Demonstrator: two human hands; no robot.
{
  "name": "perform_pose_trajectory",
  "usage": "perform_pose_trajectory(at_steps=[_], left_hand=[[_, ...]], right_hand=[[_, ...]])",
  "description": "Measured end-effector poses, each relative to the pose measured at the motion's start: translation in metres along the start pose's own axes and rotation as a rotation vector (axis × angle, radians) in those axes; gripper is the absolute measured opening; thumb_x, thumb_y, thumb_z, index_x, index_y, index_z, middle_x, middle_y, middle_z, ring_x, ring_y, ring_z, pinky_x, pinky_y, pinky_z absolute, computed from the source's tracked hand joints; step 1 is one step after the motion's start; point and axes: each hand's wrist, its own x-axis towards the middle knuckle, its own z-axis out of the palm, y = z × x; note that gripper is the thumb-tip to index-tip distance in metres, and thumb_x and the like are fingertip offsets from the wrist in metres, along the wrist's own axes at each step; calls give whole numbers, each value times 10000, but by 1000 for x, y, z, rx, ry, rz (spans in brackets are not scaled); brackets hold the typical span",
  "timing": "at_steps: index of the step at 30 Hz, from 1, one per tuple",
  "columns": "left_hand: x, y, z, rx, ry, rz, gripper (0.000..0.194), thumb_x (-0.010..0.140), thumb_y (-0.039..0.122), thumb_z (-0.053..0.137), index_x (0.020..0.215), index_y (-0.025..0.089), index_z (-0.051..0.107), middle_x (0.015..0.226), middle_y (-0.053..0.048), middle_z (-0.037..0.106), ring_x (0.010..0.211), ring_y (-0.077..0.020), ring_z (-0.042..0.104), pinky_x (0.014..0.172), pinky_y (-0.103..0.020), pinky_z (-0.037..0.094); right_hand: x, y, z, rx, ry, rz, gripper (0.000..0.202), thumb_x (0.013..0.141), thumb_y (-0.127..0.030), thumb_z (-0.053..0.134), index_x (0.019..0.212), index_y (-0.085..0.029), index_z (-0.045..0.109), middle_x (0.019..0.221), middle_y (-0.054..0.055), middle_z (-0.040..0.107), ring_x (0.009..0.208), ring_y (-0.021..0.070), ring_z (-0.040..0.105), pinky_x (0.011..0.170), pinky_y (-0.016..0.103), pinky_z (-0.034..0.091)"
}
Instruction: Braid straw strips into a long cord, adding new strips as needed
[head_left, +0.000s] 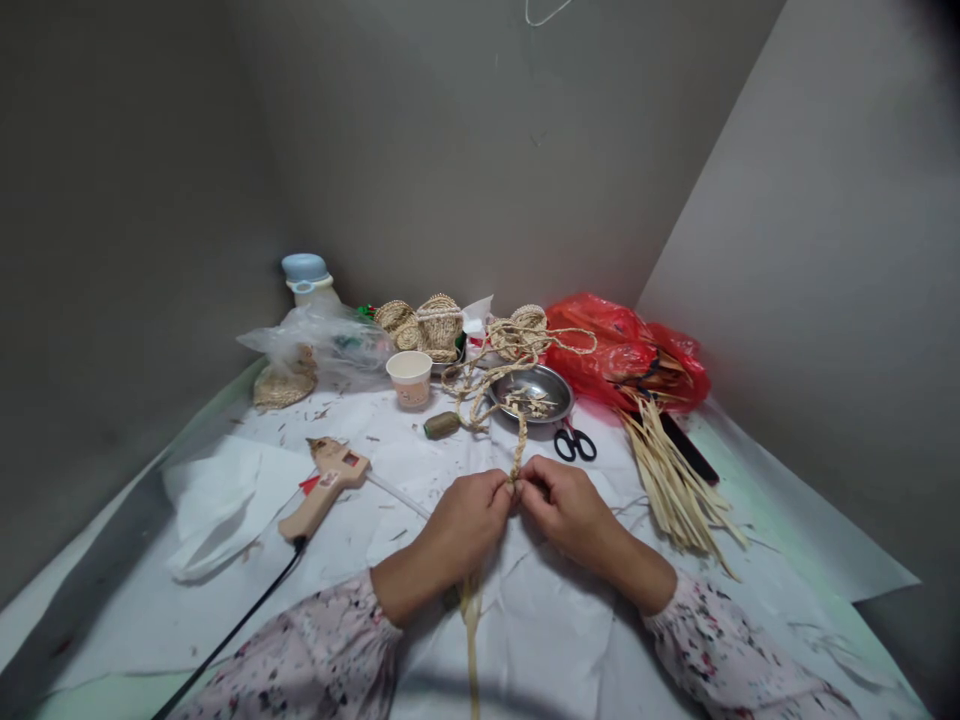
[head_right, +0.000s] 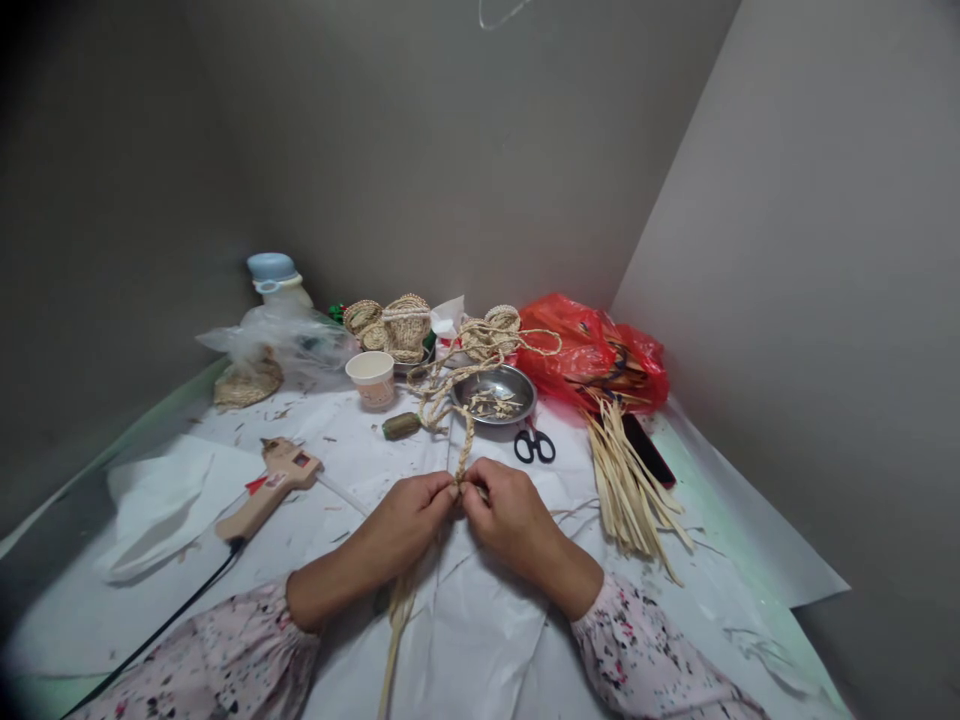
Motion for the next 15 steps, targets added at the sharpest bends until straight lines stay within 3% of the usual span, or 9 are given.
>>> perform_pose_trajectory(at_steps=[9, 15], left_hand=[[-9, 10, -1, 418, 192, 45, 272, 938, 301, 331, 846, 203, 567, 815, -57, 630, 711, -186, 562, 636, -270, 315], [-12, 18, 2, 278, 179, 87, 284, 930, 283, 342, 777, 194, 564, 739, -46, 629, 660, -176, 545, 619, -272, 309]], right_hand=[[2, -3, -1, 80, 72, 113, 108, 813, -187, 488, 719, -188, 541, 622, -24, 560, 575, 128, 490, 562, 231, 351], [1, 0, 2, 202, 82, 182, 113, 825, -225, 487, 745, -190, 559, 680, -14, 598, 628, 142, 527, 601, 244, 388]])
